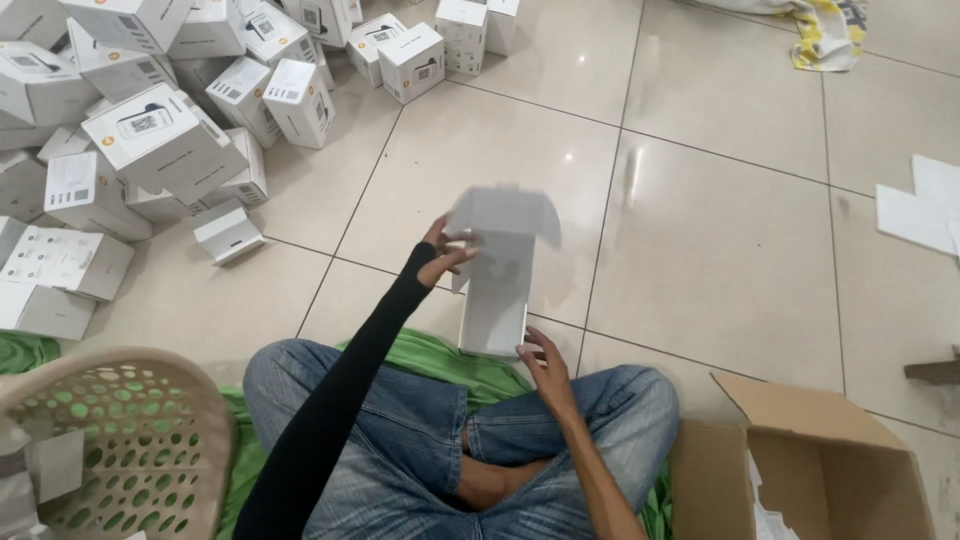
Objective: The person sits on the floor and packs small white boxes. They take folded papers from a large cardboard box, place them inside the small white boxes, close the lids, and then toss the packed boxes into a nearby plastic basket.
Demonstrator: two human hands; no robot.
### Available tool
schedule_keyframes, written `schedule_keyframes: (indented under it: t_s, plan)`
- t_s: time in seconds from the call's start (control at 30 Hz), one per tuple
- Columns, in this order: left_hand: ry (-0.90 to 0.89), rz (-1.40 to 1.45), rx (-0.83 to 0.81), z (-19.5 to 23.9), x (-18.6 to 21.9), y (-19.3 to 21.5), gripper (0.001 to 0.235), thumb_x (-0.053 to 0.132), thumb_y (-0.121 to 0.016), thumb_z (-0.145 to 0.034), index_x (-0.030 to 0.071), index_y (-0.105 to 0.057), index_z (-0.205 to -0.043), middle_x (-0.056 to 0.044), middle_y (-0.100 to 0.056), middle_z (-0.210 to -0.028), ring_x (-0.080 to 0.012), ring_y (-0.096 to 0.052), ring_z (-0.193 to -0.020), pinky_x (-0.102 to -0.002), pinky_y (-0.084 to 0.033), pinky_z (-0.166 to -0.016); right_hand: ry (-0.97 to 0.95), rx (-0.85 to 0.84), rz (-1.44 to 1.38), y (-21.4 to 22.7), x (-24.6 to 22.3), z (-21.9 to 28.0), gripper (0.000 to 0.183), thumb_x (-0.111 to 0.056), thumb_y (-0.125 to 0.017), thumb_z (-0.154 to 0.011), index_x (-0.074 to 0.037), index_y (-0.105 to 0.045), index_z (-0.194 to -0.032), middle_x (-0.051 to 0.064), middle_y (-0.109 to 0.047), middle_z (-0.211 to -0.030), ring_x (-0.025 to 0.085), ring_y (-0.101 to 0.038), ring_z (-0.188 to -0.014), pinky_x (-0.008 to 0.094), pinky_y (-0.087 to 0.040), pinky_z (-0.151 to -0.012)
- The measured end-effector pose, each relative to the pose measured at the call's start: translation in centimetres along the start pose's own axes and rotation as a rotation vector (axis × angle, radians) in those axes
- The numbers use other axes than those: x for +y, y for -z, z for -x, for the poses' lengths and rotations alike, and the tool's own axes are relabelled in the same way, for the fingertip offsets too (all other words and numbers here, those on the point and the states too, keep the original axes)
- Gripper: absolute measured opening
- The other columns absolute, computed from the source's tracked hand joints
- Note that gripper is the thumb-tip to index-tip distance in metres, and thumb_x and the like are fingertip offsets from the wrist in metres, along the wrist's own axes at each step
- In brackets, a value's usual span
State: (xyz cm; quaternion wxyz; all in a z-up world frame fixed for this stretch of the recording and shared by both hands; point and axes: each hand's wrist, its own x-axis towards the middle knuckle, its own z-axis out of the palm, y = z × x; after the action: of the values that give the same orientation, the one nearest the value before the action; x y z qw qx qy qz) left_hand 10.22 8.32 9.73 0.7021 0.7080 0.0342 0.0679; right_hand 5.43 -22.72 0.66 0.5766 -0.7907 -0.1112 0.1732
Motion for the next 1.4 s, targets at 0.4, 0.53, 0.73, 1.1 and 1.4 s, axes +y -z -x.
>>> schedule_keyframes:
  t_s: [0.4,0.53,0.73,1.1,1.4]
  plan:
    - [-0.500,-0.678,0.023,9.4,0.0,-9.1,0.089,0.017,-0.076,-0.086,0.007,-0.031,-0.163,-0.023,-0.040,-0.163,-0.0417,-0.041,-0.149,-0.051,-0.036,-0.120,0.244,-0.012,0.168,3.9,-2.3,6.4,0.048,-0.029,-0.063,-0.103,-0.016,-0.052,-0.148,0.011,-0.052,-0.142,0.023,-0.069,-0.095,0.038,-0.060,-0.079]
    - [-0.471,-0.610,-0.269,10.7,0.9,-16.8,0.086,0.017,-0.075,-0.088,0.007,-0.033,-0.162,-0.022,-0.039,-0.164,-0.0427,-0.039,-0.151,-0.052,-0.035,-0.121,0.084,0.125,0.180,13.5,-9.3,15.9,0.045,-0.030,-0.063,-0.103,-0.017,-0.054,-0.145,0.009,-0.051,-0.143,0.023,-0.068,-0.102,0.037,-0.061,-0.076]
    - [-0.462,-0.462,-0.531,11.5,2.9,-31.0,0.083,0.010,-0.070,-0.090,0.003,-0.031,-0.164,-0.026,-0.037,-0.167,-0.0428,-0.037,-0.155,-0.051,-0.029,-0.127,-0.100,0.604,0.360,26.6,-3.1,28.9,0.031,-0.021,-0.067,-0.101,-0.013,-0.067,-0.131,0.008,-0.060,-0.137,0.020,-0.071,-0.103,0.036,-0.058,-0.091]
    - [-0.426,-0.108,-1.013,11.6,4.3,-50.8,0.078,-0.007,-0.054,-0.087,0.008,-0.036,-0.162,-0.024,-0.040,-0.163,-0.0416,-0.042,-0.152,-0.046,-0.038,-0.126,-0.113,0.589,0.763,31.7,7.5,27.3,0.066,-0.020,-0.087,-0.064,-0.004,-0.068,-0.125,0.018,-0.066,-0.114,0.039,-0.063,-0.105,0.048,-0.050,-0.089]
    - [-0.709,-0.382,-1.076,9.9,-4.3,-55.4,0.034,0.018,-0.077,-0.091,0.006,-0.065,-0.121,-0.018,-0.071,-0.112,-0.0381,-0.067,-0.107,-0.047,-0.050,-0.094,-0.135,0.678,-0.027,36.8,8.6,27.9,0.028,-0.015,-0.076,-0.098,-0.013,-0.075,-0.126,0.005,-0.077,-0.117,0.021,-0.075,-0.107,0.036,-0.061,-0.099]
